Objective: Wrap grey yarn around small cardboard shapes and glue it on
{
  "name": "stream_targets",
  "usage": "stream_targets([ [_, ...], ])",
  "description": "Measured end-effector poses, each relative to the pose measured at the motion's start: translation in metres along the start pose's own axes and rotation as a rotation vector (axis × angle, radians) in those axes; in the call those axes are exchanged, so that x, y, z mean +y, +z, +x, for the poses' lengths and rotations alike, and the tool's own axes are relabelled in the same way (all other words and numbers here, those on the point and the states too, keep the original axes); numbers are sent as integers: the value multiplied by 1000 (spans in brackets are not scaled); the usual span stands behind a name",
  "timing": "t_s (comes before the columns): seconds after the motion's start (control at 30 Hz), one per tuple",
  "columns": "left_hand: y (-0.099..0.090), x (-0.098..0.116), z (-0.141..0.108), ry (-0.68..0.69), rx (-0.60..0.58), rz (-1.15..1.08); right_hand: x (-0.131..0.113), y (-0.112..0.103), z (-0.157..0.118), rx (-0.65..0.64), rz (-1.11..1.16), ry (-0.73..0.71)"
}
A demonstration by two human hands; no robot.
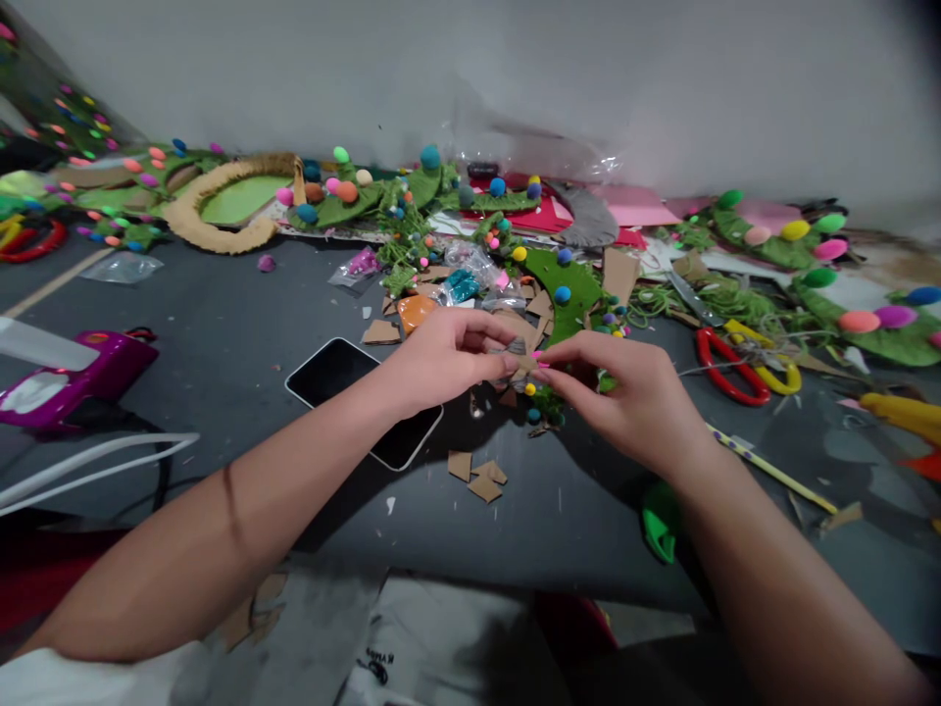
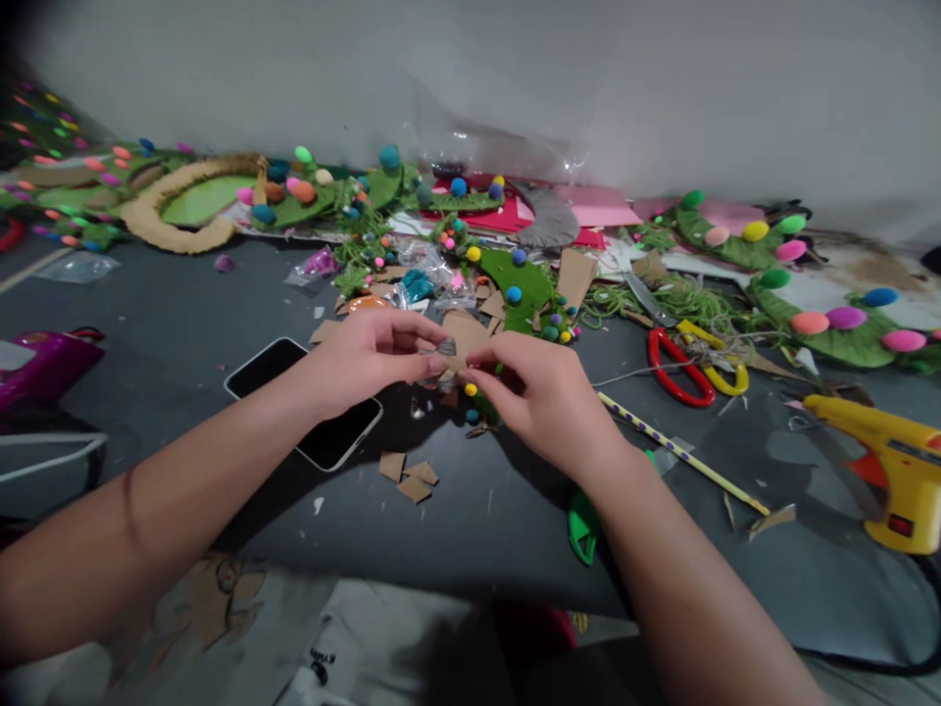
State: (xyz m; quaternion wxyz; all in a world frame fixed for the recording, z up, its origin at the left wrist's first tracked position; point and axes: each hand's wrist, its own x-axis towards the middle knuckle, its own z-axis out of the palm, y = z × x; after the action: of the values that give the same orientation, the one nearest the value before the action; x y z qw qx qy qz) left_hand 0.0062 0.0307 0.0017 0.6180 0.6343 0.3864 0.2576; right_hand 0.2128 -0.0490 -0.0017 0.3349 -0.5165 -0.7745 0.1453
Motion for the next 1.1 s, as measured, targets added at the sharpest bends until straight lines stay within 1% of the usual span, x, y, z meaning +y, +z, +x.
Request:
stream_targets([
  [0.07, 0, -1, 0, -3, 3, 5, 2, -2, 0, -5, -70, -93],
  [0.13, 0, -1, 0, -11, 9, 0, 4, -4, 1, -28, -121, -137],
  [0.37, 2, -1, 1, -44, 19, -37, 5, -5, -1, -83, -172, -157],
  [0.57, 2, -1, 0, -4, -93, 19, 1, -4, -1, -59, -149, -177],
  [0.73, 2, 0, -1, -50, -118, 48, 3, -2, -1, -72, -142, -218],
  [0.83, 1, -1, -1, -42, -141, 58, 3, -1, -1, -65, -154, -205],
  [0.93, -1, -2, -1, -15, -191, 50, 1, 0, 0, -60, -140, -170],
  [1.0, -2, -1, -2, 4, -222, 30, 0, 0, 0, -38, -105, -137],
  [1.1, -3, 0, -3, 76, -256, -10, -2, -2, 2, 3, -9, -64],
])
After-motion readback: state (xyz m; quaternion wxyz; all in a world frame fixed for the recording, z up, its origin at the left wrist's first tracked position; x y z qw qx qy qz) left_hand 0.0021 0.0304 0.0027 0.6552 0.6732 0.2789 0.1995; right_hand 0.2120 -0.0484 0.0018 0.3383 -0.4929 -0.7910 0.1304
